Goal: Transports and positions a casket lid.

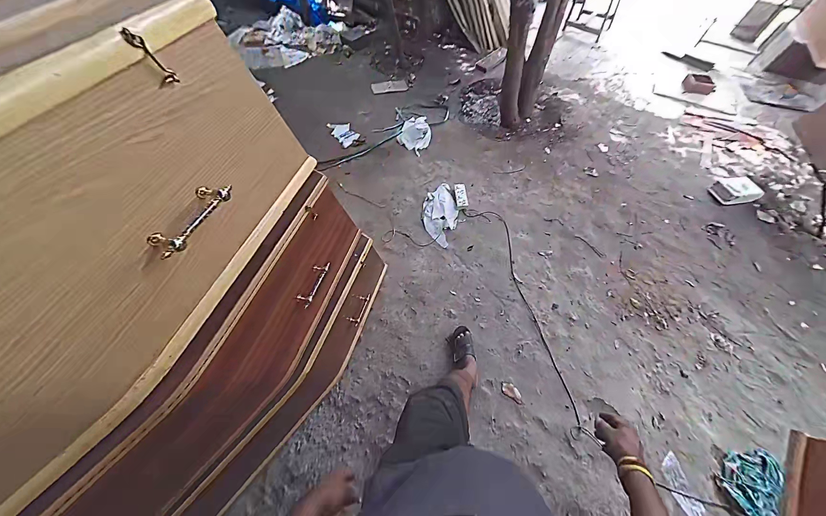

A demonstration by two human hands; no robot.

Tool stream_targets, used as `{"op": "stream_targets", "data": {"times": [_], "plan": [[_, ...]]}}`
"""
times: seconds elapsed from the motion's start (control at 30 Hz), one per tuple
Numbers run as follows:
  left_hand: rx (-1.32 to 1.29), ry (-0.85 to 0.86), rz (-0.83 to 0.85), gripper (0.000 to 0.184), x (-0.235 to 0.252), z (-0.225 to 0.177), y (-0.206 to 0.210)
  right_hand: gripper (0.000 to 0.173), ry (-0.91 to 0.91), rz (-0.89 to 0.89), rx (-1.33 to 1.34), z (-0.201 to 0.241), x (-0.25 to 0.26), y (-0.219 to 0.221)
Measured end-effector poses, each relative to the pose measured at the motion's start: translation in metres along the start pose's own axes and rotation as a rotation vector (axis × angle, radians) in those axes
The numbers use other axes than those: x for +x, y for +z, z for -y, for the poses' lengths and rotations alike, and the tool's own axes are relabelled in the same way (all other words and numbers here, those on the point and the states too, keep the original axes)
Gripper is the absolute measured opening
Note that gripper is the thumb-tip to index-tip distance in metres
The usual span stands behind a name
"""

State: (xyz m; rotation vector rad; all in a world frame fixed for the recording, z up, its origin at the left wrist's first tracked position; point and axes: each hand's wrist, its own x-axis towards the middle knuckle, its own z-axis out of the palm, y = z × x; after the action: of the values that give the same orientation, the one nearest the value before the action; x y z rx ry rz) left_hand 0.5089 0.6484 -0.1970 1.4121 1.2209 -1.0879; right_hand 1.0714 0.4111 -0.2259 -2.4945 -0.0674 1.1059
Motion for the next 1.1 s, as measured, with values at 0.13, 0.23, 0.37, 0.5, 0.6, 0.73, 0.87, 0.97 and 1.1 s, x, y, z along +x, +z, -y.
{"op": "stream_targets", "data": {"times": [0.13, 0.23, 0.37, 0.5, 0.6, 0.73, 0.87, 0.97, 1.1], "plan": [[-0.133, 0.151, -0.131, 0.043, 0.052, -0.095, -0.150, 0.034, 0.050, 0.352, -0.438, 0.061, 0.023, 0.034], [-0.422, 0.259, -0.266, 0.051, 0.047, -0.177, -0.260, 0.041, -0.097, 0.553, -0.870, 0.144, 0.028, 0.032], [-0.522, 0.333, -0.333, 0.051, 0.023, -0.237, -0.395, 0.038, -0.174, 0.451, -0.799, 0.286, 0.040, 0.028], [-0.585, 0.277, -0.369, 0.048, 0.046, -0.253, -0.489, 0.026, -0.333, 0.460, -0.658, 0.414, 0.147, 0.033], [-0.656, 0.102, -0.361, 0.048, 0.079, -0.239, -0.520, 0.024, -0.243, 0.469, -0.659, 0.493, 0.246, 0.043], [-0.645, -0.225, -0.276, 0.049, 0.088, -0.219, -0.533, 0.029, -0.100, 0.437, -0.707, 0.637, 0.348, 0.044], [-0.728, -0.194, -0.171, 0.048, 0.083, -0.217, -0.563, 0.028, -0.240, 0.343, -0.840, 0.817, 0.413, 0.063], [-1.004, -0.204, -0.268, 0.047, 0.093, -0.238, -0.602, 0.025, -0.348, 0.292, -0.829, 0.955, 0.438, 0.109], [-1.201, -0.053, -0.325, 0.037, 0.128, -0.268, -0.672, 0.025, -0.467, 0.339, -0.777, 1.111, 0.453, 0.220]]}}
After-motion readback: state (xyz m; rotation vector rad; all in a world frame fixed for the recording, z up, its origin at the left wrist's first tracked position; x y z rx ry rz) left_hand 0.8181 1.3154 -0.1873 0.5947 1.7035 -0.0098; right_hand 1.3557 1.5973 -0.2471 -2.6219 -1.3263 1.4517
